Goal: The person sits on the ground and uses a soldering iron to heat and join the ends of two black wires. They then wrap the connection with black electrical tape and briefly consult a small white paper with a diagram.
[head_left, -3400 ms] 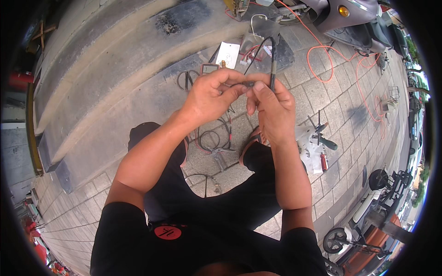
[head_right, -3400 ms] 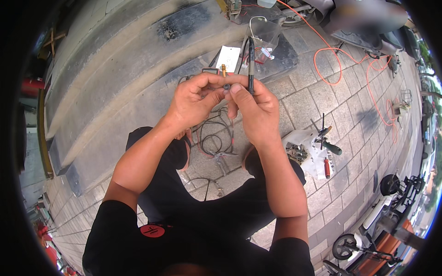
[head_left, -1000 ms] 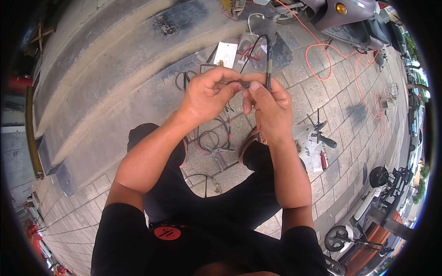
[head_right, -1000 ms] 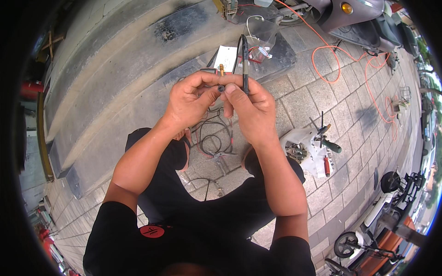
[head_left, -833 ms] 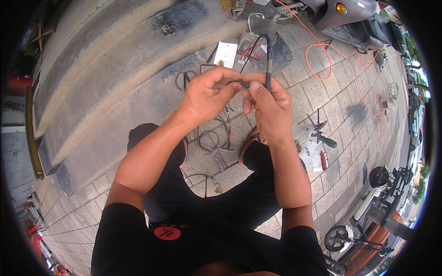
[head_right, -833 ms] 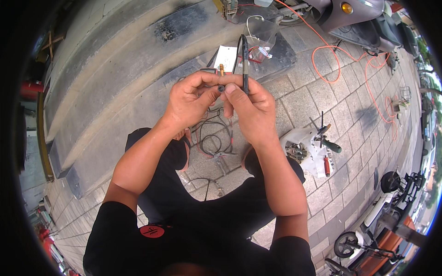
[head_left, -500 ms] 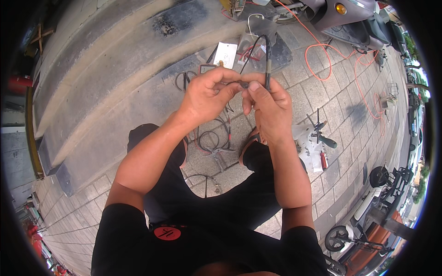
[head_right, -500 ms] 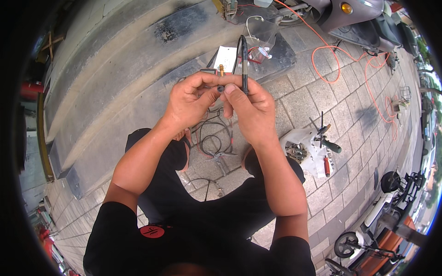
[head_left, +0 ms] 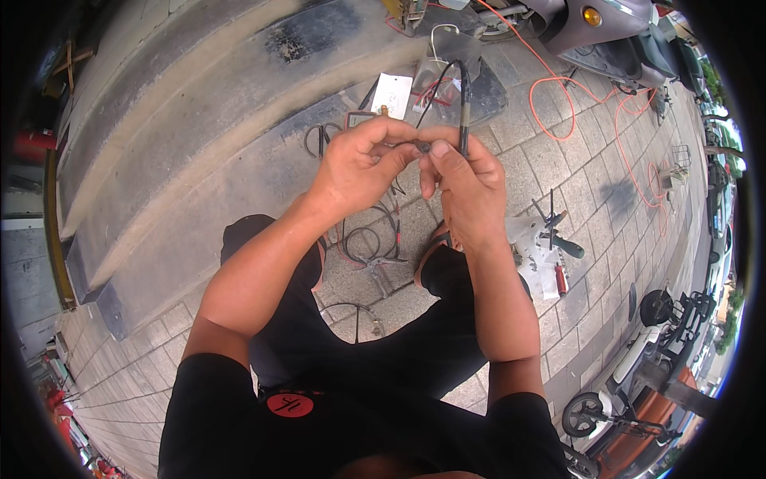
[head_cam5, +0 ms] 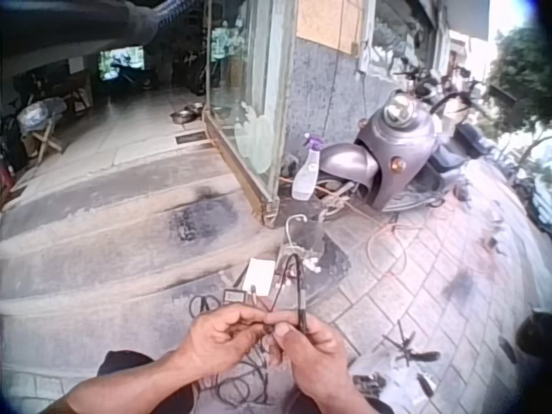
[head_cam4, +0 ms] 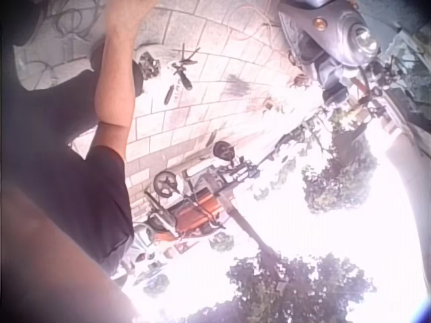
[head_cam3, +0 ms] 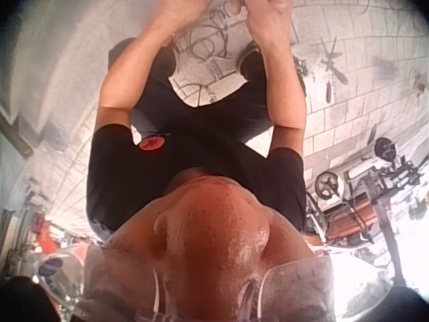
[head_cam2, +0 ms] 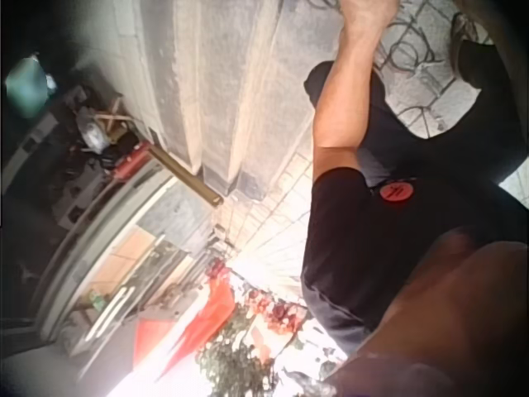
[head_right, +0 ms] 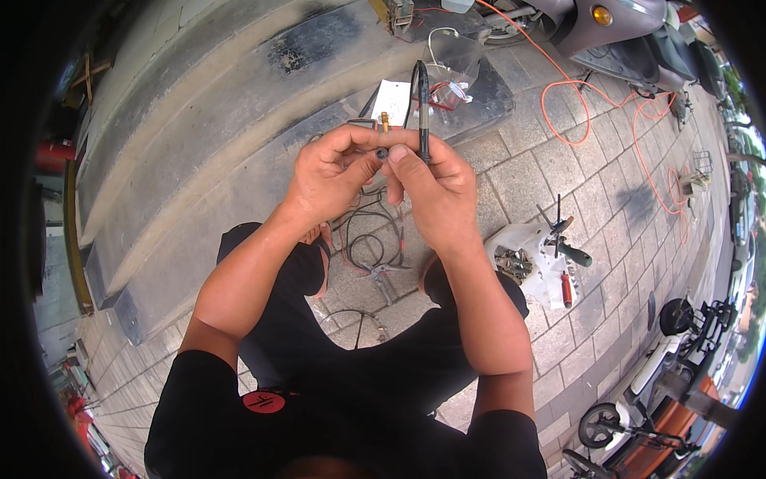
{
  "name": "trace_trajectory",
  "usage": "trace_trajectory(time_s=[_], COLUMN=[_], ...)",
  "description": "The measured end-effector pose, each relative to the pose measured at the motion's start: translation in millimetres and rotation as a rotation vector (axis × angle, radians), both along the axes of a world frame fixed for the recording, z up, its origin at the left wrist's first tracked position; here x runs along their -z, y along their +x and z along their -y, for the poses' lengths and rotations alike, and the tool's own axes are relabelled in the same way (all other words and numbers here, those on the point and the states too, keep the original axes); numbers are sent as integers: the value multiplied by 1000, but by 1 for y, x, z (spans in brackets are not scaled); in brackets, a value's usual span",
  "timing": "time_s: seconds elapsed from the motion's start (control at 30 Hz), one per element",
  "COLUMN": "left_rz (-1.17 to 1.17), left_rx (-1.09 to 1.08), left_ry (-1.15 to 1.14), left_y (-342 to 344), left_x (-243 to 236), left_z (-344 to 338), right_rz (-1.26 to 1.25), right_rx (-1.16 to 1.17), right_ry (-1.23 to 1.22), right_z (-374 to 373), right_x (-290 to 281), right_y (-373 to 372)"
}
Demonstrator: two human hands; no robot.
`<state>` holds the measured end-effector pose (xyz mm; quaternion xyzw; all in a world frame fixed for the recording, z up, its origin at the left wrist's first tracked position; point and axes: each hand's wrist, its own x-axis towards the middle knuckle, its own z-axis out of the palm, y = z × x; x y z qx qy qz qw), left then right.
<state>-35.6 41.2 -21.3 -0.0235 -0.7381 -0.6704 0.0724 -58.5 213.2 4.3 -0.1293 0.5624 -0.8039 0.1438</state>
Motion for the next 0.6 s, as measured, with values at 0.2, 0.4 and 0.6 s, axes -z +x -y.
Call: trace_trajectory(time_s=[0.2,0.4,0.6], left_rz=[24,16,30], left_rx=[-3,-7,-7], left_ry=[5,6,-4], left_y=[1,0,1], left_x=[-1,1,-4], left_z=[0,0,0], right_rz=[-8,-3,0], right_rx=[0,2,2], right_ry=[-5,-4,-1], right_z=[1,1,0], right_x=[-2,-2,-1], right_y=[1,1,1])
